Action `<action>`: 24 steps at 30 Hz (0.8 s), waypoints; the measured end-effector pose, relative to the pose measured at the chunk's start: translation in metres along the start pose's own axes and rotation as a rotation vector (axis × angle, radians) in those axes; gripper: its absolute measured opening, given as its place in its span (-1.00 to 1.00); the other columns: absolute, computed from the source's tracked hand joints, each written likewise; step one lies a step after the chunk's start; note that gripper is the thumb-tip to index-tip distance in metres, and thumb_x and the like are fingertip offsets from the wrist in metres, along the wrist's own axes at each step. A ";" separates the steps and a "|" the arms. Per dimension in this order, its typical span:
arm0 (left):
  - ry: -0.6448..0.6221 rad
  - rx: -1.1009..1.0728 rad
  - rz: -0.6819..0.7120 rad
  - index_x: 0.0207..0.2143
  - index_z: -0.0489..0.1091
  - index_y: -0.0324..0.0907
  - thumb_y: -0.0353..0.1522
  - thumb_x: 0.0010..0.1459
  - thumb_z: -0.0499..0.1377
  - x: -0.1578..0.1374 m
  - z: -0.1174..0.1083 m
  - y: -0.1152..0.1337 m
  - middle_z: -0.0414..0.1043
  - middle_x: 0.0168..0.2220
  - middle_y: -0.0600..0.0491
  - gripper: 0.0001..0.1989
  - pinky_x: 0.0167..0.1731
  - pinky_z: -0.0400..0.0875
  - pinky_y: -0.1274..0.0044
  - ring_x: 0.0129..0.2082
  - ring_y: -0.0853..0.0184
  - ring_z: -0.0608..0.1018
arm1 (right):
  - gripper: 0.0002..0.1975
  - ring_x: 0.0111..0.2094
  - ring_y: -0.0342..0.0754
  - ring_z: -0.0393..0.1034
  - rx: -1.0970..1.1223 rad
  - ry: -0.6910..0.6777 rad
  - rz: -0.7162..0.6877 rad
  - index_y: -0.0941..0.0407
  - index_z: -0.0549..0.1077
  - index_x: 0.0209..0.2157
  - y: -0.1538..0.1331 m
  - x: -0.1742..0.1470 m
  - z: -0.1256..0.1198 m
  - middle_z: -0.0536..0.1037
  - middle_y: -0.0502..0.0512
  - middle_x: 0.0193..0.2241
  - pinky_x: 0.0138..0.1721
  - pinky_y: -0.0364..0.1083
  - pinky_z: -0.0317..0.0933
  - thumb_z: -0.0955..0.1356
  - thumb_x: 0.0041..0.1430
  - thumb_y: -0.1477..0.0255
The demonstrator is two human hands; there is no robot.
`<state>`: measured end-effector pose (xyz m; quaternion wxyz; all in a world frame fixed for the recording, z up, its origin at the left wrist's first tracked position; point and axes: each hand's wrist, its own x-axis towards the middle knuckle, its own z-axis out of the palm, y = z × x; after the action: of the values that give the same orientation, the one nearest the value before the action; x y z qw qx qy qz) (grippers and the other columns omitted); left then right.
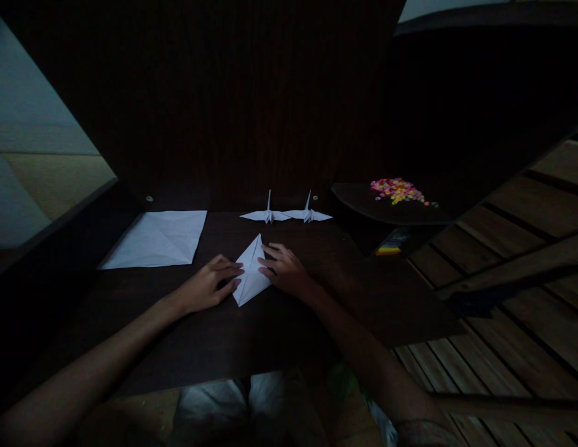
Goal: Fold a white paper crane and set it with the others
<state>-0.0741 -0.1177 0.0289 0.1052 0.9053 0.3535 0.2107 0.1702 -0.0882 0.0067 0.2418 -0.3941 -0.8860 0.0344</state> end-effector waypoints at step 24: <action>-0.127 0.157 -0.006 0.25 0.09 -0.28 -0.08 0.28 -0.03 -0.003 0.013 0.001 0.11 0.27 -0.22 -0.37 0.23 0.10 0.23 0.29 0.16 0.17 | -0.03 0.28 0.23 0.02 0.107 -0.275 -0.040 0.33 0.21 0.21 -0.014 -0.005 -0.012 0.16 0.47 0.23 0.25 0.16 0.01 0.38 -0.05 -0.08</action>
<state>-0.0694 -0.1214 0.0169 0.0565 0.9213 0.3641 0.1244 0.1690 -0.1028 0.0183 0.1395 -0.3545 -0.9153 0.1305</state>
